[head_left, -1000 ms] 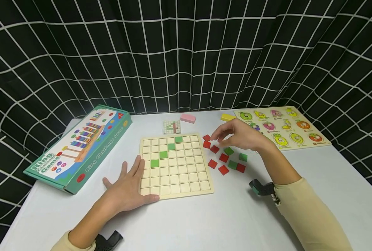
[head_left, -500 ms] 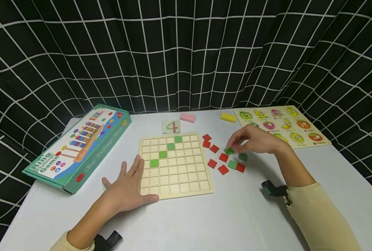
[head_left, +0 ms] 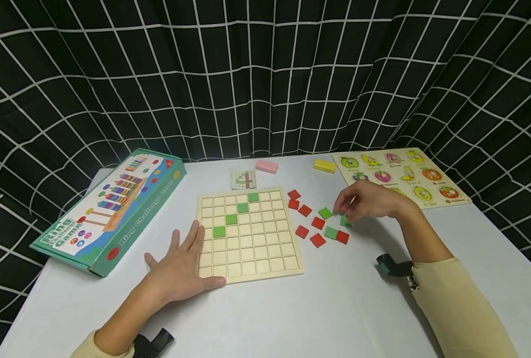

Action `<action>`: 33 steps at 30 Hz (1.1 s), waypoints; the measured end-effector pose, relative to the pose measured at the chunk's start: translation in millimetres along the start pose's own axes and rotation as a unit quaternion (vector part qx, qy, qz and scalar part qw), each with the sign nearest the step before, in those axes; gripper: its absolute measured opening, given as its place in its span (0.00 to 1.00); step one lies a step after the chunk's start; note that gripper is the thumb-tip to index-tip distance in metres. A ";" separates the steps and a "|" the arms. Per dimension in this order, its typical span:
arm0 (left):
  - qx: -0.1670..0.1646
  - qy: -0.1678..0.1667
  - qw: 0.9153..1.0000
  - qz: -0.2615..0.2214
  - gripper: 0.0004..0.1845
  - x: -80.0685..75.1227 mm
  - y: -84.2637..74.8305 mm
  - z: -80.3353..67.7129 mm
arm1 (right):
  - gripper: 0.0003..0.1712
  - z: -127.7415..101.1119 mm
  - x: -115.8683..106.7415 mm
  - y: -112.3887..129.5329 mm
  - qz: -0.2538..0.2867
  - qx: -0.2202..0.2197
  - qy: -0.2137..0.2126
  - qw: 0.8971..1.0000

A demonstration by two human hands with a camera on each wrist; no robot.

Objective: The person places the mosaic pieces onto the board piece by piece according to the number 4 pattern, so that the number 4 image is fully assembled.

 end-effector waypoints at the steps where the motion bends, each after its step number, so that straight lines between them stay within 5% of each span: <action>1: 0.000 0.000 1.000 0.000 0.71 -0.3 -0.3 0.0 | 0.16 -0.2 -0.3 -1.2 -0.002 0.005 0.000 1.000; 14: 0.004 0.001 1.000 0.004 0.71 -0.8 -0.4 0.1 | 0.18 1.7 4.1 -13.4 -0.021 0.063 0.007 0.998; 33: 0.006 -0.002 1.000 0.007 0.71 -0.3 -0.3 0.7 | 0.15 6.7 12.7 -6.0 -0.012 0.025 0.005 1.000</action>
Point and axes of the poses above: each hand's wrist, its own z-axis towards the middle knuckle, its own x-axis out of the palm, y = z × x, the point moved 7 cm from there along z, towards the middle knuckle, and after that the axes turned 11 degrees about -y, right-handed, at the moved point
